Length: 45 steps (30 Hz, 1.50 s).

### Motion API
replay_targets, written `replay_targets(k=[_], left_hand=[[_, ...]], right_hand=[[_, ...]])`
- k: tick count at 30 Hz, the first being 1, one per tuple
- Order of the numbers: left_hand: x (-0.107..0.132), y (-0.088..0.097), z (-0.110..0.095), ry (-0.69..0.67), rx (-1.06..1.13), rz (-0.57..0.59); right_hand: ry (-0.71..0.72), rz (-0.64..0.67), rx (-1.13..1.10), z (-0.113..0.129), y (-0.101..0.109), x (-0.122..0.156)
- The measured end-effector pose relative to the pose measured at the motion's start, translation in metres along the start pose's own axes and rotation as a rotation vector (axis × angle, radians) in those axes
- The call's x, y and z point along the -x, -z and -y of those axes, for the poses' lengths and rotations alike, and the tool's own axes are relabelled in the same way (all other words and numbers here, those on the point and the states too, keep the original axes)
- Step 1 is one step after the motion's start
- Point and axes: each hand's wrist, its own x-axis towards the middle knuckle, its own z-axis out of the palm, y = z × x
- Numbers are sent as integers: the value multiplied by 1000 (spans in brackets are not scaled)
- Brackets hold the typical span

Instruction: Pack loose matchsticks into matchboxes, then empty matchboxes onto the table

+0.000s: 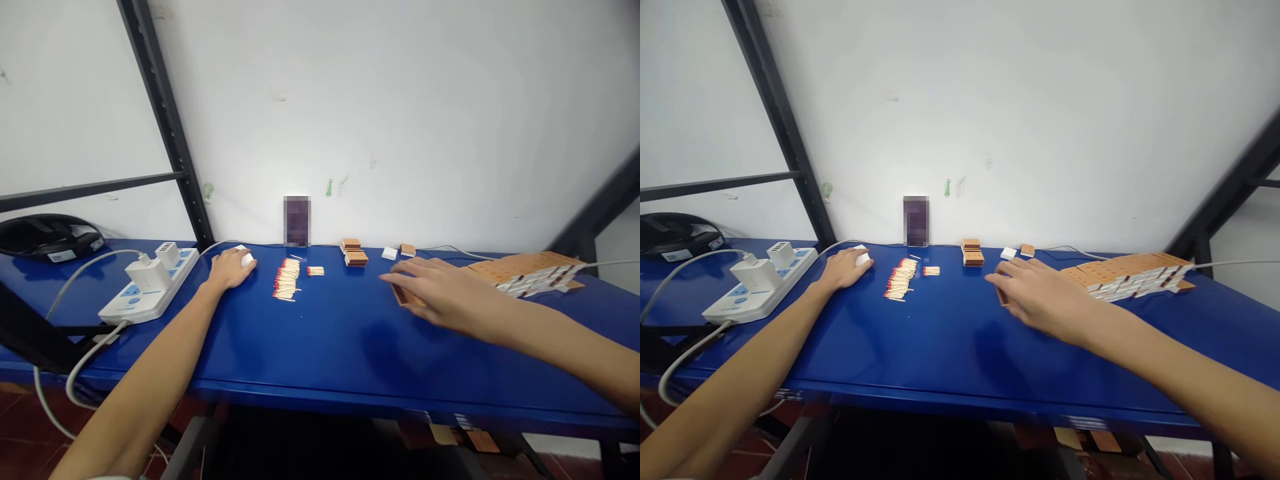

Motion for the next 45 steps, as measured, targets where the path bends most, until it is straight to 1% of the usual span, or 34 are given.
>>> replay_targets(k=[3, 5, 7, 9, 11, 12, 14, 17, 20, 23, 26, 29, 32, 36, 38, 41, 43, 45], left_hand=[[4, 4, 5, 35, 7, -44], [7, 9, 1, 13, 44, -142], [13, 17, -10, -72, 118, -269], [21, 27, -29, -249, 233, -347], [32, 38, -51, -492, 327, -316], [38, 42, -62, -582, 357, -289], [48, 47, -81, -679, 398, -262], [55, 44, -96, -733, 426, -250], [55, 37, -100, -756, 514, -295], [53, 34, -99, -730, 627, -337], [53, 36, -99, -686, 681, -316], [53, 38, -100, -611, 714, -286], [53, 36, -101, -566, 766, -271], [52, 32, -101, -539, 837, -239], [51, 32, -101, -525, 868, -230], [49, 35, -102, -496, 947, -191], [48, 37, -102, -474, 1009, -151], [47, 39, -103, -465, 1045, -125]], right_hand=[[-3, -147, -286, 18, -5, -13], [-2, -257, -450, 31, -15, -24], [-35, -321, -632, 42, -28, -36], [-138, -332, -886, 51, -40, -52], [-279, -338, -1199, 57, -51, -70], [-338, -328, -1343, 59, -56, -80], [-450, -342, -1534, 61, -64, -97], [-543, -349, -1710, 65, -71, -115], [-549, -278, -1789, 72, -70, -122], [-482, -236, -1760, 77, -64, -123], [-452, -208, -1770, 79, -60, -121], [-539, -264, -1834, 80, -60, -121], [-610, -348, -1825, 81, -60, -121], [-605, -416, -1738, 79, -60, -122], [-593, -417, -1752, 77, -60, -123], [-558, -327, -1921, 75, -62, -123], [-518, -223, -2035, 75, -63, -123], [-466, -126, -2074, 77, -65, -123]])
